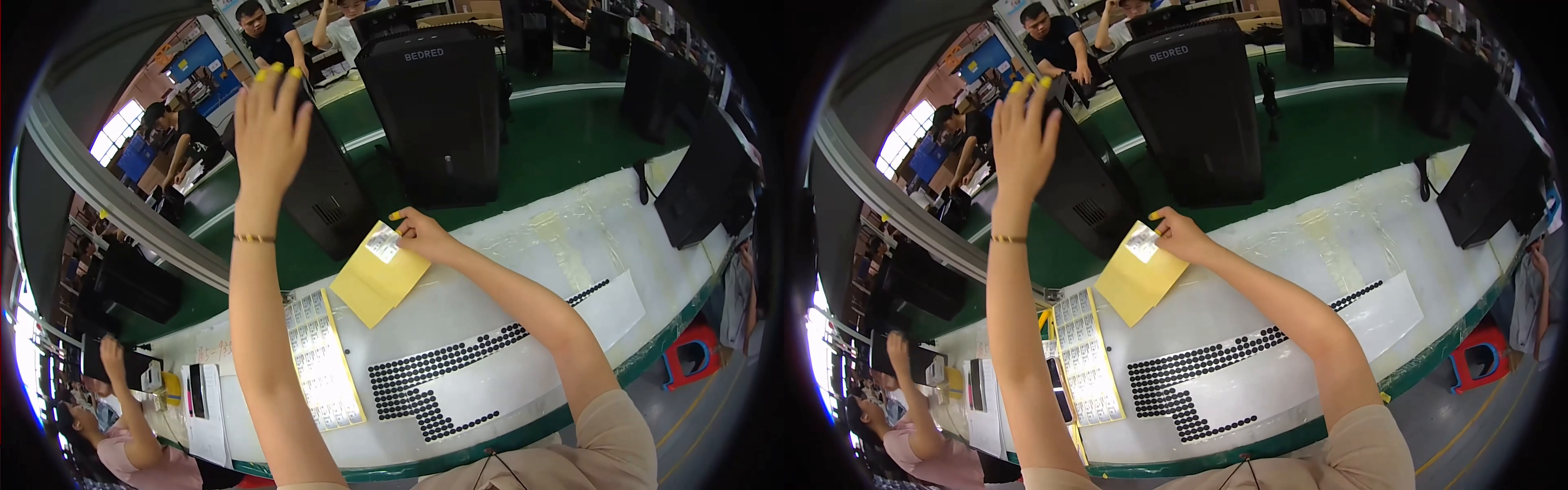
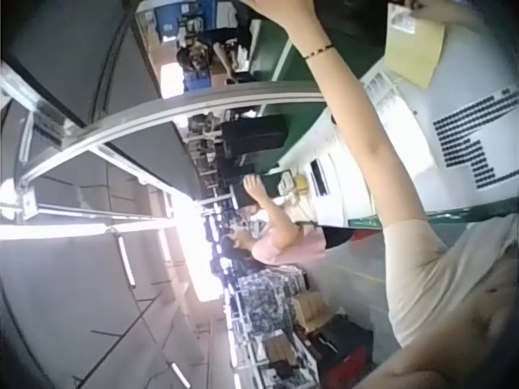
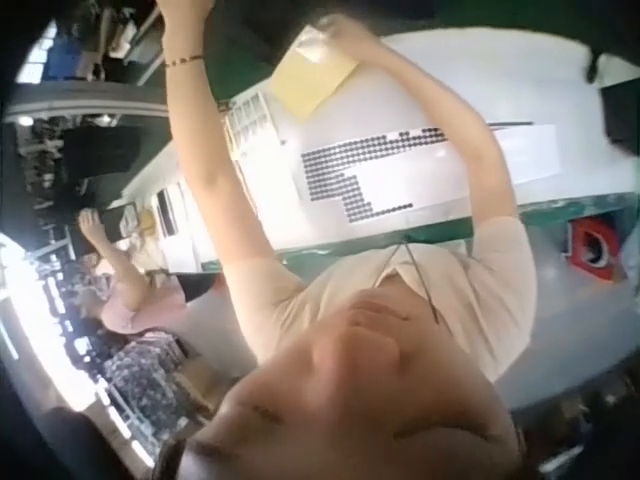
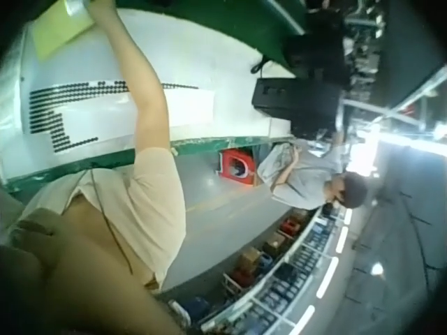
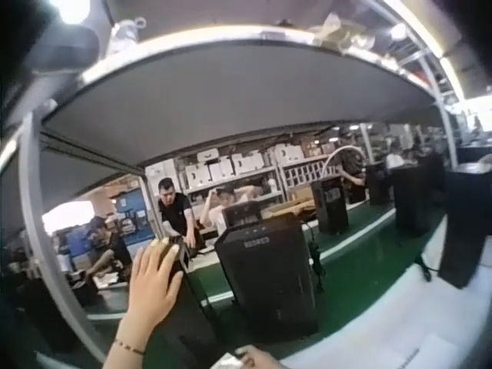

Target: Applying identification stickers and rubber support feet to the base of electronic speaker enclosures.

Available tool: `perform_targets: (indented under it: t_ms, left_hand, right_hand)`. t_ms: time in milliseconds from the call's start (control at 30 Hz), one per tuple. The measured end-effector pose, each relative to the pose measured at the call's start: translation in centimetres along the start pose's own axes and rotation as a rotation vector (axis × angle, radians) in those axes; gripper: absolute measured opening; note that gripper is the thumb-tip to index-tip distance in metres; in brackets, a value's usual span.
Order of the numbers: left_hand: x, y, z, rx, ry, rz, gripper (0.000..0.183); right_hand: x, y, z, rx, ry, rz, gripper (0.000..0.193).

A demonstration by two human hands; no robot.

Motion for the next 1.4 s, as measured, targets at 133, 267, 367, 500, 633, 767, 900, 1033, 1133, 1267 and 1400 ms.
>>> perform_targets:
  t_ms: [133,267,367,500,633,767,900,1033,1133,1267,1400]
  left_hand:
    - [2.8,3.1,4.6,0.307,0.585,-0.132,0.035]
    - [3.1,8.6,9.8,0.780,1.452,-0.415,0.032]
    - [5.6,10.5,13.3,0.787,1.531,-0.568,0.027]
    - [7.5,11.4,15.2,0.958,1.496,-0.570,0.030]
    - [8.4,11.4,16.4,1.086,1.541,-0.424,0.036]
    - [8.4,12.3,17.4,1.139,1.582,-0.400,0.037]
    - [8.0,13.9,17.8,1.159,1.558,-0.425,0.037]
    - [7.2,15.2,18.8,1.254,1.633,-0.426,0.037]
    - [5.9,17.2,19.3,1.326,1.629,-0.504,0.036]
    - [3.3,19.9,19.8,1.340,1.568,-0.613,0.035]
    - [0.4,25.3,19.5,1.151,1.273,-0.578,0.030]
  right_hand:
    - [3.7,6.0,-7.7,0.202,-0.122,0.094,0.023]
    - [6.9,12.6,-12.8,0.263,-0.137,0.135,0.012]
    - [7.6,16.1,-15.7,0.442,-0.101,0.159,0.012]
    - [7.9,20.1,-17.8,0.731,0.268,0.430,0.009]
    - [6.5,23.3,-18.1,0.882,0.595,0.745,0.012]
    - [5.7,24.5,-17.5,0.905,0.671,0.802,0.015]
    - [4.8,24.9,-16.3,0.900,0.652,0.768,0.013]
    - [5.0,24.4,-15.3,0.800,0.537,0.681,0.012]
    - [4.2,24.2,-15.1,0.852,0.662,0.537,0.011]
    - [4.1,23.3,-14.3,0.813,0.629,0.400,0.010]
    - [8.0,23.5,-17.2,0.815,0.419,0.435,0.008]
Point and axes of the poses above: each hand's wrist, its own y-axis away from the middle knuckle, its own x-axis out of the back of the hand, z = x × y, the point moved 9 cm from there along -y, towards the middle knuckle, and after that the axes turned 6 degrees about -x, right-handed, at the moved point
